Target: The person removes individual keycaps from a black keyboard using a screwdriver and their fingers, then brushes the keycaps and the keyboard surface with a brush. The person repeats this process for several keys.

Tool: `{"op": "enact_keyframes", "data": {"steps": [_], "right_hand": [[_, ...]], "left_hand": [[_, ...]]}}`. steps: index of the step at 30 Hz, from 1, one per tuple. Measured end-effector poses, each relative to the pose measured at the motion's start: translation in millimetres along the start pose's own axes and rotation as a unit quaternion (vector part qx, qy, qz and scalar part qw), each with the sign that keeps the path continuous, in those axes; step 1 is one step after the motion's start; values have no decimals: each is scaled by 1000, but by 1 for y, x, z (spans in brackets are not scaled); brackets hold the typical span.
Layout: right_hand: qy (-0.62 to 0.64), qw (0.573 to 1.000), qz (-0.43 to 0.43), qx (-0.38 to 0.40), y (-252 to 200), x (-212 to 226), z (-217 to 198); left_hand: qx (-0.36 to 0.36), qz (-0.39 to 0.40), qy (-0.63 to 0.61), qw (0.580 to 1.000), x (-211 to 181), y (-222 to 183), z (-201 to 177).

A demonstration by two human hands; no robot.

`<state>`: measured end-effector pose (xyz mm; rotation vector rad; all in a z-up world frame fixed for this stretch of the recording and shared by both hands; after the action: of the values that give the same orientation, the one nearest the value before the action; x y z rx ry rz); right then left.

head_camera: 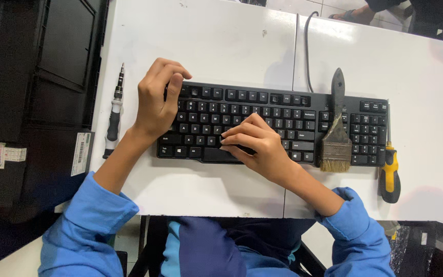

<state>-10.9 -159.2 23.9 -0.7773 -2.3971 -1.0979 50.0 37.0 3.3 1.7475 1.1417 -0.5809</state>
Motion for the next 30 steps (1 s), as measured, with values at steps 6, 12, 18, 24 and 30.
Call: {"op": "enact_keyframes", "data": {"steps": [6, 12, 18, 24, 30], "right_hand": [[-38, 999, -27, -3, -2, -1, 4], [-182, 967, -176, 42, -5, 9, 5], [-249, 940, -220, 73, -18, 5, 19], [-235, 943, -231, 56, -20, 4, 20], [-211, 975, -72, 11, -31, 26, -38]], "left_hand": [[-13, -16, 20, 1000, 1, -2, 1], [-18, -44, -4, 999, 4, -3, 1], [3, -66, -27, 997, 14, -4, 6], [26, -76, -23, 997, 16, -5, 10], [26, -63, 3, 998, 18, -7, 10]]}}
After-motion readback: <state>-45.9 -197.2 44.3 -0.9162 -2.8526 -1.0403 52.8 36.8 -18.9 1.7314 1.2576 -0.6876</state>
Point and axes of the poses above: each hand's wrist, its own y-axis towards the middle knuckle, its own z-axis out of the palm, x = y × z, the point moved 2 cm from there along y, towards the middle knuckle, and after that the axes turned 8 degrees about -z, right-handed, at the moved point
